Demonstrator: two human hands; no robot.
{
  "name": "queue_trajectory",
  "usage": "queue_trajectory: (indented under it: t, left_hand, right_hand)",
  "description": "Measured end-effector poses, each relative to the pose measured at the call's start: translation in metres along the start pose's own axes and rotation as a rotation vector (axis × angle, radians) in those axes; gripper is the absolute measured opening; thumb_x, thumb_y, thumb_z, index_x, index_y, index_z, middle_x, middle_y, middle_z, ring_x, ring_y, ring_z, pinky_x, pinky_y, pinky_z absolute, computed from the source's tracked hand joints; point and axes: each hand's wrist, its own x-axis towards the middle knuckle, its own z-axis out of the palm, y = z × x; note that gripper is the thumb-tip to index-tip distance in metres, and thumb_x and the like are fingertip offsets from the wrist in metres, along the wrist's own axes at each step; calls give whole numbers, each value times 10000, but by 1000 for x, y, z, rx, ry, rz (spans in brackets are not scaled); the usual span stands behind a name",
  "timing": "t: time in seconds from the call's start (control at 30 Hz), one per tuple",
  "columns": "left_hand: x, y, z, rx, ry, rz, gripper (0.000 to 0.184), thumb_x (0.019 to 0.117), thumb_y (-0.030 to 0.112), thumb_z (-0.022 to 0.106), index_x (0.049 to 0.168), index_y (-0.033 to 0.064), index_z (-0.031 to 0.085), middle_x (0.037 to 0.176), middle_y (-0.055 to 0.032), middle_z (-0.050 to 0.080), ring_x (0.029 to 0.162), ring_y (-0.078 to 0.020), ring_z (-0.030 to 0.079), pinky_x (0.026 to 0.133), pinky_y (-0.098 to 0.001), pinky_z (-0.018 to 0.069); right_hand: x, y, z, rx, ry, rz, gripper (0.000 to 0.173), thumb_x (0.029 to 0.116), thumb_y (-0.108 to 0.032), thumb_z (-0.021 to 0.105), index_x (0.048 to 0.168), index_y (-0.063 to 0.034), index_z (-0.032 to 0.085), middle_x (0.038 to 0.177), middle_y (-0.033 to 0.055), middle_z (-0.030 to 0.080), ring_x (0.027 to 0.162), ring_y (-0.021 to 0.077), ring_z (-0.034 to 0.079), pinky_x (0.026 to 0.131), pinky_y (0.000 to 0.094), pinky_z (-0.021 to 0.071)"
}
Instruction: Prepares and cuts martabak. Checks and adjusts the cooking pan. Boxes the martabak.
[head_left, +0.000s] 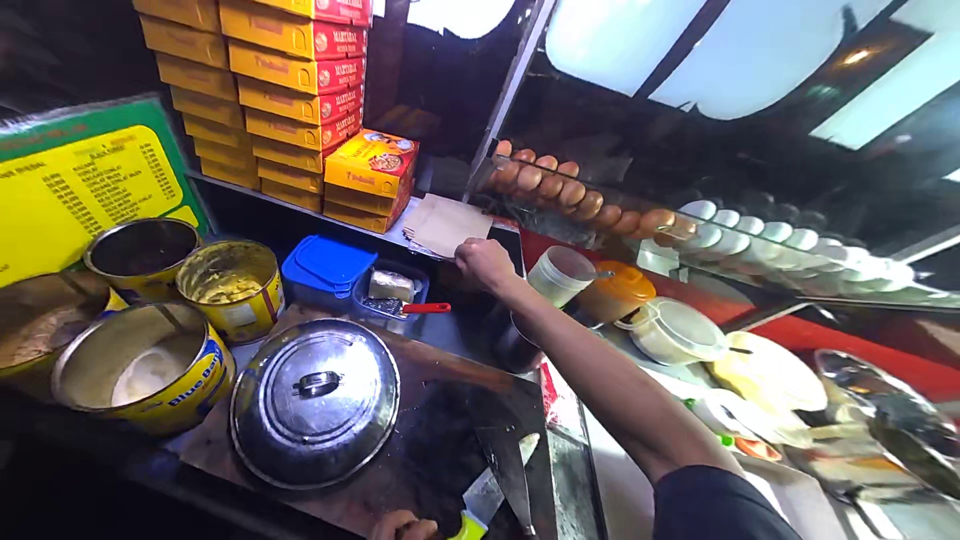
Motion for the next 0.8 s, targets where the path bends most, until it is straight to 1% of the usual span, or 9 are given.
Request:
queue_trajectory:
  t: [0.13,0.23,0.33,0.37,0.43,0.57,0.63,0.7,0.8]
  left_hand:
    - [24,3,-15,-71,39,-42,260,968,214,682,1115,8,746,1095,-213,659,892,-229,677,777,-329,590]
    - [65,13,-21,-135,124,-84,345,962,240,662,1200,-7,702,1169,-183,672,962,-201,684,811,-340,588]
    - [116,28,-15,-507,100,-211,785,935,469,648,1479,-47,415,1428,-166,540,1203,-155,589,954,-323,527]
    - [129,38,-9,-635,18,-256,914,916,527,647,1556,-17,286,1512,-142,472,1284,-145,549,1006,-322,507]
    - [138,62,15,-842,-159,-307,956,894,563,694,1547,23,252,1387,-50,571,1205,-97,604,989,-307,542]
    - [96,136,95,-903,-296,-409,407,928,72,639,1304,4,499,993,-5,742,868,-82,737,775,-262,636]
    - [66,154,146,-802,-326,-217,452,914,21,647,1329,-43,480,1070,21,720,955,-44,715,852,-233,620]
    - [45,159,204,-682,-312,136,258,936,61,668,1166,-31,595,1066,33,731,999,-30,701,901,-240,601]
    - [31,165,282,-446,-316,546,100,1027,147,583,1029,86,663,1103,-46,754,1164,-149,679,1049,-353,528]
  right_hand:
    - [-43,-15,-8,94,488,-27,240,1025,-85,512,1059,91,672,1066,294,665,1002,460,681,819,574,551]
    - [-116,-51,-53,244,680,-25,217,1031,-87,530,1091,75,660,1071,238,664,937,339,696,798,453,587]
    - [-221,-69,-93,727,689,130,162,1022,-123,567,1101,-12,654,953,28,679,766,43,645,686,214,568]
    - [-259,-68,-99,906,667,189,133,1007,-106,577,1099,-41,647,933,-24,685,755,6,648,684,199,581]
    - [-332,-56,-102,1254,600,337,110,974,-56,615,1074,-78,653,918,-48,722,783,23,695,729,234,617]
    - [-469,20,-83,1459,491,646,89,949,-12,606,966,-79,663,872,-21,728,782,66,708,749,274,620]
    - [-541,71,-68,1299,458,663,109,903,-11,653,964,-92,693,893,-52,734,827,40,700,798,256,608]
    - [-605,124,-51,1052,417,563,114,859,-42,718,966,-81,718,959,-69,736,909,21,697,854,251,606]
    - [-669,198,-20,652,394,324,133,903,-131,678,955,-41,761,1023,50,724,1008,97,681,914,282,575]
